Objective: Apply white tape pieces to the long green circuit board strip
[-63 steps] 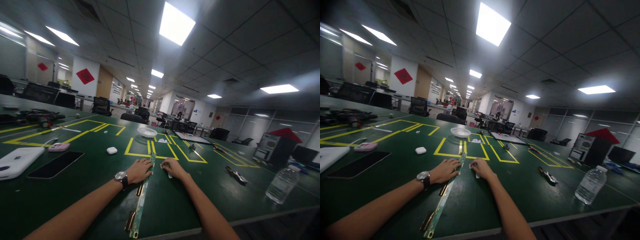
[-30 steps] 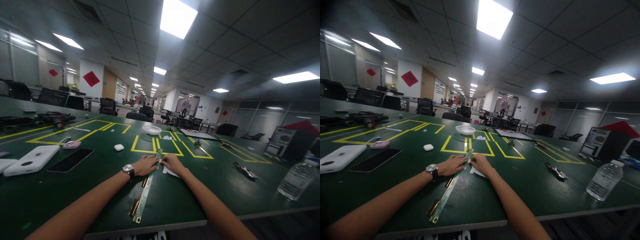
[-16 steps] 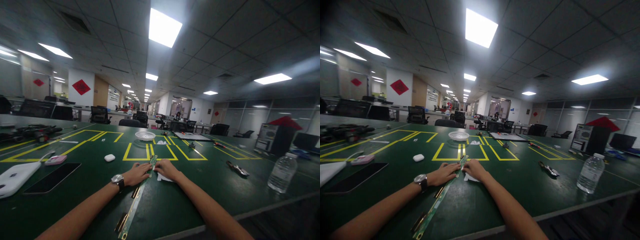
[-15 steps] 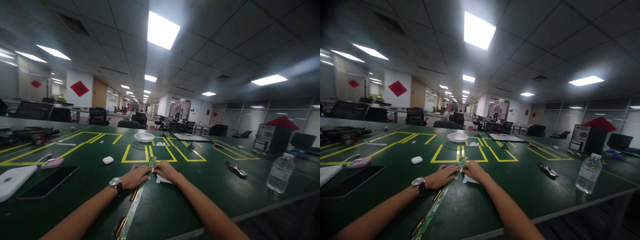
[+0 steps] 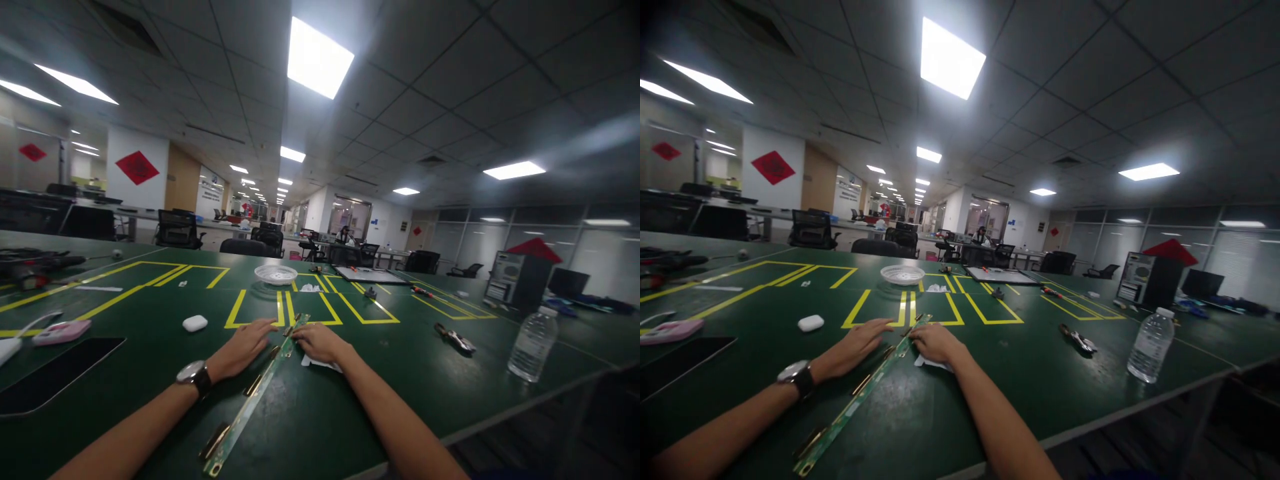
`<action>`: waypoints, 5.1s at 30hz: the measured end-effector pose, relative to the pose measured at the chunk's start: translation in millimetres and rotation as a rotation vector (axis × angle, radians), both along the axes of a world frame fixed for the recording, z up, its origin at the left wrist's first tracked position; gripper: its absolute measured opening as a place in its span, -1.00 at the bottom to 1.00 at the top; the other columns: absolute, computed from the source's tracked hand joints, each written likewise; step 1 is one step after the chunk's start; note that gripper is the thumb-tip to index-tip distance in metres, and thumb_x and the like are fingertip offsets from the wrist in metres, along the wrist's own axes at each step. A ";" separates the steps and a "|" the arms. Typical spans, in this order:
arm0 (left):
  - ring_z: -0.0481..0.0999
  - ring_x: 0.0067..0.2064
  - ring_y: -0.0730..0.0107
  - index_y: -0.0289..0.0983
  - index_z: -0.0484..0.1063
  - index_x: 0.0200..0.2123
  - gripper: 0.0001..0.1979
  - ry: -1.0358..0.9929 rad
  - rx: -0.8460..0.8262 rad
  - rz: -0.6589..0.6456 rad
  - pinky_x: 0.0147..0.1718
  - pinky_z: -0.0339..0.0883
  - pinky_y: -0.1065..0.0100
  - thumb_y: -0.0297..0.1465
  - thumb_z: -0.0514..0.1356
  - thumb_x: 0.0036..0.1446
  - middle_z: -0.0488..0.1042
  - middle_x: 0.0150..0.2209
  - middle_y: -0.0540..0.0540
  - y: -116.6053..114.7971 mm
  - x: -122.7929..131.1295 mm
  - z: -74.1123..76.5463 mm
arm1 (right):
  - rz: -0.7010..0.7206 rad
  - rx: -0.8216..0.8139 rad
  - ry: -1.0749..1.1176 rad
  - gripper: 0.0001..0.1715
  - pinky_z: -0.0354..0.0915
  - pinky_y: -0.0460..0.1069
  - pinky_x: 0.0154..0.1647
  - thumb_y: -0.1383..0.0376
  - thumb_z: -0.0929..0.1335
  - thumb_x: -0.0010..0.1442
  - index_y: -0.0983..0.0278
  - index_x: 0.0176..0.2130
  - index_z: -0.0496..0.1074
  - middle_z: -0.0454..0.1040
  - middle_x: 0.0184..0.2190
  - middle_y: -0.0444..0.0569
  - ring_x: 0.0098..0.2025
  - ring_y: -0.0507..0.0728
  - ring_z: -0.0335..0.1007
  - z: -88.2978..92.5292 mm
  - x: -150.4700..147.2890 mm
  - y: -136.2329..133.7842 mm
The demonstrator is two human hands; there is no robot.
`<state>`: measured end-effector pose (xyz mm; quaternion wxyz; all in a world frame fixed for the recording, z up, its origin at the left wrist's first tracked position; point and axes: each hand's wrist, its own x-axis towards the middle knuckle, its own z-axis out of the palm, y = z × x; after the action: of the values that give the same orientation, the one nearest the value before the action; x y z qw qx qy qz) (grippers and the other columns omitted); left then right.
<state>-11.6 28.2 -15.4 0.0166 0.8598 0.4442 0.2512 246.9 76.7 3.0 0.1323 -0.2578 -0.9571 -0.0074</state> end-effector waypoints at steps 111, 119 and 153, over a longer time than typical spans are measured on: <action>0.18 0.29 0.04 -0.19 0.23 0.21 -0.52 0.197 -0.197 -0.084 0.17 0.06 0.00 -0.17 0.07 0.27 0.22 0.28 -0.22 -22.0 7.3 15.2 | -0.320 -0.139 0.285 -0.83 0.21 -0.08 -0.27 0.32 0.38 0.09 0.25 -0.28 0.58 0.54 -0.34 -0.04 -0.29 0.09 0.39 -10.8 -18.9 -31.8; 0.17 0.29 -0.01 -0.17 0.27 0.19 -0.52 0.175 -0.231 -0.100 0.20 0.02 -0.02 -0.17 0.10 0.25 0.22 0.28 -0.17 -26.1 8.4 21.3 | -0.359 -0.058 0.256 -0.83 0.22 -0.07 -0.24 0.27 0.38 0.11 0.25 -0.29 0.58 0.54 -0.33 -0.02 -0.25 0.11 0.41 -14.5 -25.2 -28.7; 0.25 0.26 0.05 -0.15 0.30 0.17 -0.51 0.090 -0.275 -0.251 0.24 0.05 0.12 -0.21 0.15 0.18 0.21 0.30 -0.09 -19.8 1.4 20.0 | -0.061 -0.222 0.264 -0.87 0.28 -0.05 -0.13 0.29 0.39 0.18 0.27 -0.28 0.57 0.57 -0.33 -0.06 -0.25 0.09 0.47 -2.5 -18.2 -14.5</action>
<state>-10.2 8.4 4.6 0.1454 0.9084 0.3642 0.1453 228.8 62.2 0.5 0.2270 -0.2985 -0.9181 0.1283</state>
